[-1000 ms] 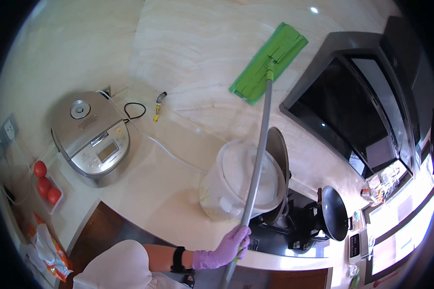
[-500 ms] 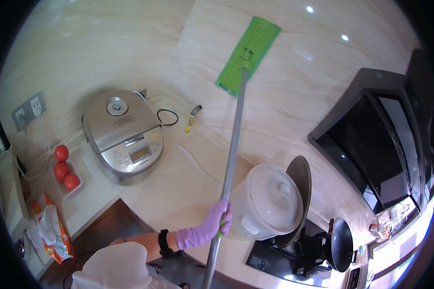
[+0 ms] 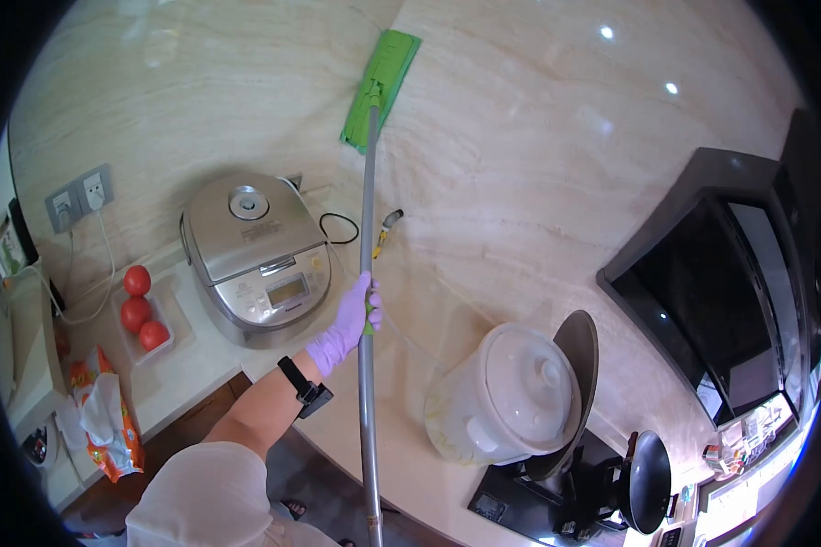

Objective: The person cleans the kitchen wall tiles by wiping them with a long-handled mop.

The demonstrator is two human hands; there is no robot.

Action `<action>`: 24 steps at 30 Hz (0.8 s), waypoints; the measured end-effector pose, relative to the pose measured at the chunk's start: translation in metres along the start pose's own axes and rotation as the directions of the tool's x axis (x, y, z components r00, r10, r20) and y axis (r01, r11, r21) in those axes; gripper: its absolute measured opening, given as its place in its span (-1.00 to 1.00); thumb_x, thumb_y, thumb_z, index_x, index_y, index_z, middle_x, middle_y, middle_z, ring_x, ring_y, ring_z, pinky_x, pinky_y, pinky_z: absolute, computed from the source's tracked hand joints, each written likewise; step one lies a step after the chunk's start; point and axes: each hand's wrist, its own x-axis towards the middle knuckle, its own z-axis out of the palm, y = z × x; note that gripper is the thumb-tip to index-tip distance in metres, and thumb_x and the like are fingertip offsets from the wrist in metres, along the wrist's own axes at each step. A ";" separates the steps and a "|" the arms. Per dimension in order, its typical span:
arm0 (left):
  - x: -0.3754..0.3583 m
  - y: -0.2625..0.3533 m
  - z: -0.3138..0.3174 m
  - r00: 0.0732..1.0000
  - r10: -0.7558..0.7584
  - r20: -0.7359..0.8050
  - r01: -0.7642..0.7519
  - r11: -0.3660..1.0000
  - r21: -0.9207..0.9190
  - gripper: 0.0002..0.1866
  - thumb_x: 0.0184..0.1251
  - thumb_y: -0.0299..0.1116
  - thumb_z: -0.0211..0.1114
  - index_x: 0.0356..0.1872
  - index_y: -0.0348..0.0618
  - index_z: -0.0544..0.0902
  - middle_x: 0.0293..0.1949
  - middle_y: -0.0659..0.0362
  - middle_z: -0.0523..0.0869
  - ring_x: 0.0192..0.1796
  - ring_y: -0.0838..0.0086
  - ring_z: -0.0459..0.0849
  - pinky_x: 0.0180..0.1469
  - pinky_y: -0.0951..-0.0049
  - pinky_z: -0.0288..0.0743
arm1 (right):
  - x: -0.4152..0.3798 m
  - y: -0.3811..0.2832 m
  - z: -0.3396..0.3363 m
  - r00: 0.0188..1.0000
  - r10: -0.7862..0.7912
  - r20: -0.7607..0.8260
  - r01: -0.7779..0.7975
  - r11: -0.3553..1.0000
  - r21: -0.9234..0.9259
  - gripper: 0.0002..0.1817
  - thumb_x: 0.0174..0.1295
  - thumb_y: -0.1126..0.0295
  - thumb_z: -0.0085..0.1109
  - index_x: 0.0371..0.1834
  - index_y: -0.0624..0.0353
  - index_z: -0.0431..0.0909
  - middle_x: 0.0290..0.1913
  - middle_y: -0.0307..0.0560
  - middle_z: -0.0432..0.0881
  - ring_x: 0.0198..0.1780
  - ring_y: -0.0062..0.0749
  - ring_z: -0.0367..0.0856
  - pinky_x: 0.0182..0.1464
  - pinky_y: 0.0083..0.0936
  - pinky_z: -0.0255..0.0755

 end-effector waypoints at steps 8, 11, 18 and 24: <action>-0.042 -0.060 0.030 1.000 -0.016 0.004 0.016 0.999 0.048 -0.70 0.38 0.01 -0.04 -0.32 0.01 0.35 -0.60 0.36 0.33 -0.71 0.61 0.28 -0.69 0.54 0.20 | -0.006 0.006 -0.014 0.999 0.037 -0.029 -0.036 0.999 0.033 -0.61 0.16 0.12 0.20 -0.20 0.28 0.58 -0.47 -0.20 0.58 -0.49 -0.57 0.46 -0.44 -0.56 0.35; -0.080 -0.101 0.040 0.993 -0.116 0.036 0.116 0.993 0.015 -0.68 0.38 0.03 -0.05 -0.33 -0.01 0.33 -0.60 0.35 0.33 -0.73 0.61 0.28 -0.72 0.54 0.22 | -0.007 0.006 -0.017 0.998 0.047 -0.044 -0.046 0.998 0.032 -0.61 0.16 0.12 0.20 -0.20 0.28 0.58 -0.47 -0.20 0.58 -0.49 -0.56 0.46 -0.44 -0.56 0.35; -0.169 -0.179 0.063 0.946 -0.287 0.153 0.291 0.957 -0.002 -0.70 0.43 -0.04 -0.09 -0.33 -0.05 0.31 -0.62 0.32 0.31 -0.77 0.61 0.26 -0.76 0.55 0.21 | -0.014 0.005 -0.024 0.995 0.069 -0.067 -0.068 0.998 0.016 -0.62 0.16 0.12 0.20 -0.21 0.27 0.58 -0.48 -0.20 0.57 -0.48 -0.56 0.46 -0.43 -0.56 0.35; -0.202 -0.197 0.045 0.890 -0.419 0.178 0.427 0.904 -0.011 -0.75 0.45 -0.11 -0.10 -0.33 -0.04 0.31 -0.64 0.33 0.30 -0.77 0.63 0.24 -0.75 0.56 0.20 | -0.020 0.006 -0.025 0.990 0.097 -0.100 -0.095 0.995 0.018 -0.62 0.16 0.12 0.20 -0.21 0.27 0.58 -0.48 -0.19 0.57 -0.48 -0.56 0.46 -0.43 -0.55 0.35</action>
